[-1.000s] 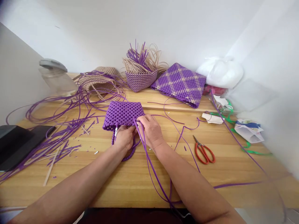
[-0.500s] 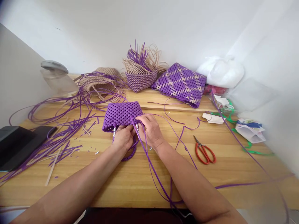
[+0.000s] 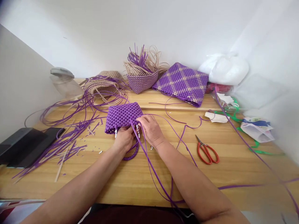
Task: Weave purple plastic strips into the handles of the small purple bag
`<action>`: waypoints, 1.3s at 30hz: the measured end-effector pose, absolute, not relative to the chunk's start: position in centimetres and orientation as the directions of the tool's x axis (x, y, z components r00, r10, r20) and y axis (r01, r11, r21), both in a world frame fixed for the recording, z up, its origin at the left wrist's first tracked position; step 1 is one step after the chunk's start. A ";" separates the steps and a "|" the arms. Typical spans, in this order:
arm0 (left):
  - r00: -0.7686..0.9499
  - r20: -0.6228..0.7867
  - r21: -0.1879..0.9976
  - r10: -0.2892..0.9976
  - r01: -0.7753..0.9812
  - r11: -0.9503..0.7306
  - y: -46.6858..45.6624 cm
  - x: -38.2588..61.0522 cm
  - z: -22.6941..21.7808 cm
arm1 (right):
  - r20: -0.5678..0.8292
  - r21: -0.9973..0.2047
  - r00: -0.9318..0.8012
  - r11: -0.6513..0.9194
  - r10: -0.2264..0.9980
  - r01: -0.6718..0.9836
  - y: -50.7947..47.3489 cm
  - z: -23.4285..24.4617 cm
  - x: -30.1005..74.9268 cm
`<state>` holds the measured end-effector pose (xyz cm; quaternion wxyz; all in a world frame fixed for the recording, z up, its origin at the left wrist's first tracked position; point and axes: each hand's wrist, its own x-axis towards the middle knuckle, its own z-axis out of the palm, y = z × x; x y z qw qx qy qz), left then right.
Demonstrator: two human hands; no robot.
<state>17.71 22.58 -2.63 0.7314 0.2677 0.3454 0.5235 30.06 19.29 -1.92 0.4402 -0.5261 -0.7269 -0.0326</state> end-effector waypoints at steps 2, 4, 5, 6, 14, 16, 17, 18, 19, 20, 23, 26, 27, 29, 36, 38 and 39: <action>0.195 -0.206 0.741 0.959 -0.609 0.283 22.7 17.6 -2.5 | 0.681 -0.400 -0.065 0.444 0.730 0.802 19.3 -2.0 30.0; 0.217 -0.198 0.735 0.956 -0.612 0.291 23.0 17.5 -2.5 | 0.681 -0.384 -0.072 0.439 0.729 0.813 19.3 -2.0 30.0; 0.227 -0.200 0.737 0.953 -0.606 0.299 23.1 17.5 -2.4 | 0.677 -0.379 -0.074 0.434 0.732 0.817 19.2 -2.0 30.0; 0.233 -0.206 0.741 0.950 -0.597 0.307 23.3 17.4 -2.4 | 0.672 -0.379 -0.074 0.428 0.737 0.820 19.2 -2.0 30.0; 0.156 -0.221 0.775 0.963 -0.570 0.271 24.2 16.9 -1.8 | 0.666 -0.394 -0.079 0.440 0.742 0.807 19.1 -1.5 29.8; 0.139 -0.213 0.770 0.967 -0.586 0.254 24.1 16.9 -1.8 | 0.665 -0.389 -0.092 0.449 0.741 0.805 19.0 -1.5 29.8; 0.141 -0.217 0.762 0.966 -0.594 0.258 24.1 16.9 -1.8 | 0.665 -0.383 -0.098 0.451 0.740 0.806 19.0 -1.5 29.8; 0.154 -0.227 0.750 0.962 -0.602 0.274 24.0 16.9 -1.8 | 0.666 -0.379 -0.102 0.454 0.739 0.807 19.0 -1.5 29.9; 0.171 -0.242 0.733 0.955 -0.612 0.296 23.9 16.9 -1.7 | 0.665 -0.382 -0.102 0.454 0.740 0.805 19.0 -1.5 29.9; 0.193 -0.260 0.712 0.946 -0.624 0.323 23.8 16.9 -1.7 | 0.663 -0.393 -0.096 0.454 0.742 0.800 19.0 -1.4 30.0; 0.225 -0.312 0.653 0.923 -0.655 0.380 23.6 16.9 -1.6 | 0.620 -0.510 -0.021 0.424 0.784 0.748 19.0 -0.6 30.2; 0.205 -0.304 0.656 0.930 -0.663 0.360 23.6 16.9 -1.7 | 0.436 -0.725 0.079 0.298 0.897 0.622 18.9 0.9 30.3; 0.204 -0.291 0.662 0.935 -0.663 0.351 23.5 16.9 -1.8 | 0.351 -0.784 0.104 0.232 0.930 0.576 18.9 1.5 30.2; 0.210 -0.268 0.672 0.940 -0.659 0.338 23.4 17.0 -1.9 | 0.217 -0.838 0.143 0.109 0.966 0.535 18.9 2.4 30.0; 0.205 -0.263 0.692 0.943 -0.641 0.333 23.2 17.3 -2.2 | 0.317 -0.489 0.192 -0.013 0.929 0.872 19.8 3.5 27.4; 0.213 -0.255 0.678 0.943 -0.656 0.331 23.3 17.3 -2.4 | 0.365 -0.399 0.206 -0.047 0.908 0.916 20.5 3.3 26.6; 0.218 -0.248 0.669 0.944 -0.666 0.329 23.4 17.4 -2.6 | 0.377 -0.375 0.207 -0.055 0.903 0.925 20.9 3.1 26.3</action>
